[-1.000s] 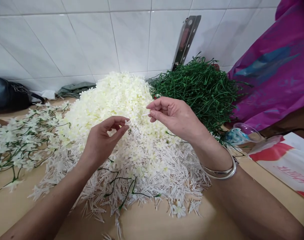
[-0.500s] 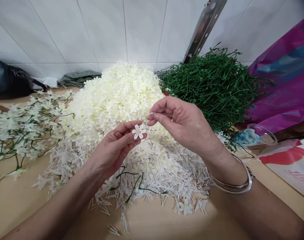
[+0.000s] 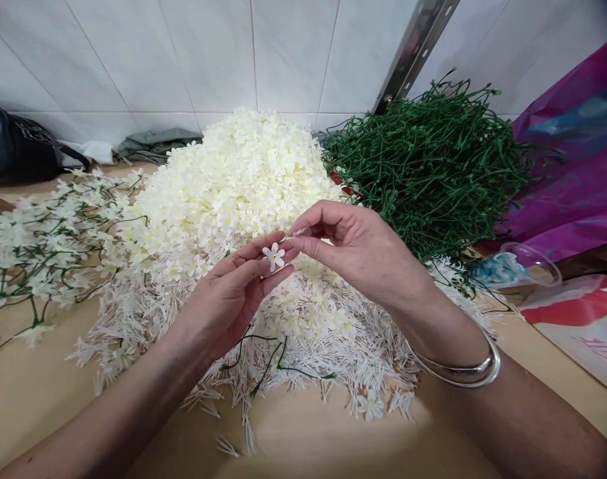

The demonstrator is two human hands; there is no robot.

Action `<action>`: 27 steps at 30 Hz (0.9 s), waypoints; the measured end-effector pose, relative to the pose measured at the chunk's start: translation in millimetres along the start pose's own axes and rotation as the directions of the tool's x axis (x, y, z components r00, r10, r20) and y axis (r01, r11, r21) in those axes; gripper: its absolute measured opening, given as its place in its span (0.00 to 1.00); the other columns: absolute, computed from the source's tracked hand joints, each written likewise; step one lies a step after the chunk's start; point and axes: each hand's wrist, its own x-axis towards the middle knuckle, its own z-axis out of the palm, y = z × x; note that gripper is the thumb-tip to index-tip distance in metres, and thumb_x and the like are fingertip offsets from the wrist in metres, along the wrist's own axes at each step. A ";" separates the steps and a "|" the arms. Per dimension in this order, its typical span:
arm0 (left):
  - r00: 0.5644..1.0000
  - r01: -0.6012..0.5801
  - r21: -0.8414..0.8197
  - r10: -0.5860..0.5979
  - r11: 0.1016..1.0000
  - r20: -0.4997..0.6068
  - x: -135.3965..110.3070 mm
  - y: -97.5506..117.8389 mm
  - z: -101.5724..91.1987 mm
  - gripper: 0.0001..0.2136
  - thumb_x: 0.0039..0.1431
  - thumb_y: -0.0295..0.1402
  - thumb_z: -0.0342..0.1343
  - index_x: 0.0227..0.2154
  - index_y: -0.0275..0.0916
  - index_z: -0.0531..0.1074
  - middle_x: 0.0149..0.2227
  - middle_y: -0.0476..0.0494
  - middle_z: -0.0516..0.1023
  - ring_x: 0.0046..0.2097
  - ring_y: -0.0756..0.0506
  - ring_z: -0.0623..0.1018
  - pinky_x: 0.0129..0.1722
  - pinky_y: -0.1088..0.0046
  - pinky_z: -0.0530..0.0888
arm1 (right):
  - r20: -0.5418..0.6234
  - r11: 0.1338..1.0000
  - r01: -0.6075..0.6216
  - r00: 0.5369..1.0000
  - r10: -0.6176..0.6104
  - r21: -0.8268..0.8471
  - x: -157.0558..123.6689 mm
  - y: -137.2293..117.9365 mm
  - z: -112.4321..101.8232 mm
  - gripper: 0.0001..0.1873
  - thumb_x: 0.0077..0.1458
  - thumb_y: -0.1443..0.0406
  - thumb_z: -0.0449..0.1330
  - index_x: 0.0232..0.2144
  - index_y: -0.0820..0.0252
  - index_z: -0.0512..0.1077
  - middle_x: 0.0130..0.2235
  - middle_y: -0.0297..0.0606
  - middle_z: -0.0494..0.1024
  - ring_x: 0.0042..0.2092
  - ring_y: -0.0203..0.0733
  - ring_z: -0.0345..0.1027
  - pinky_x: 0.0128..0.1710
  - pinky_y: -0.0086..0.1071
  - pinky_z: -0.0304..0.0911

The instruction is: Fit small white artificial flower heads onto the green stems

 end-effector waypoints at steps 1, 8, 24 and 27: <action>1.000 -0.017 0.007 0.017 1.000 -0.001 -0.2 -0.7 -0.3 0.12 0.59 0.20 0.57 0.38 0.38 0.84 0.55 0.41 0.82 0.58 0.40 0.81 0.59 0.64 0.81 | -0.002 1.000 -0.008 1.000 0.008 -0.014 0.0 1.9 2.0 0.05 0.56 0.66 0.68 0.30 0.57 0.75 0.31 0.32 0.80 0.36 0.38 0.73 0.41 0.36 0.69; 0.993 -0.066 -0.009 0.067 0.998 0.097 -2.1 -1.7 -0.7 0.11 0.63 0.25 0.60 0.46 0.39 0.83 0.49 0.41 0.85 0.58 0.42 0.81 0.63 0.63 0.77 | -0.071 0.975 0.069 0.994 -0.086 -0.212 -3.3 5.0 13.1 0.06 0.56 0.71 0.67 0.28 0.57 0.78 0.33 0.33 0.80 0.38 0.39 0.73 0.42 0.35 0.66; 0.989 -0.132 0.064 0.128 0.989 0.068 0.8 -6.9 -3.5 0.17 0.62 0.29 0.63 0.54 0.39 0.78 0.43 0.44 0.83 0.52 0.44 0.81 0.59 0.64 0.76 | -0.186 0.862 0.312 0.893 -0.410 -0.400 -11.5 32.5 42.7 0.10 0.60 0.76 0.63 0.32 0.57 0.76 0.41 0.38 0.77 0.47 0.44 0.72 0.51 0.42 0.67; 0.991 -0.129 0.076 0.126 0.989 0.046 0.7 -5.7 -3.3 0.18 0.61 0.28 0.63 0.55 0.39 0.78 0.39 0.46 0.81 0.52 0.45 0.80 0.57 0.66 0.77 | -0.243 0.900 0.280 0.897 -0.369 -0.333 -10.3 34.7 44.6 0.10 0.60 0.76 0.64 0.32 0.56 0.76 0.42 0.36 0.77 0.47 0.42 0.74 0.52 0.41 0.68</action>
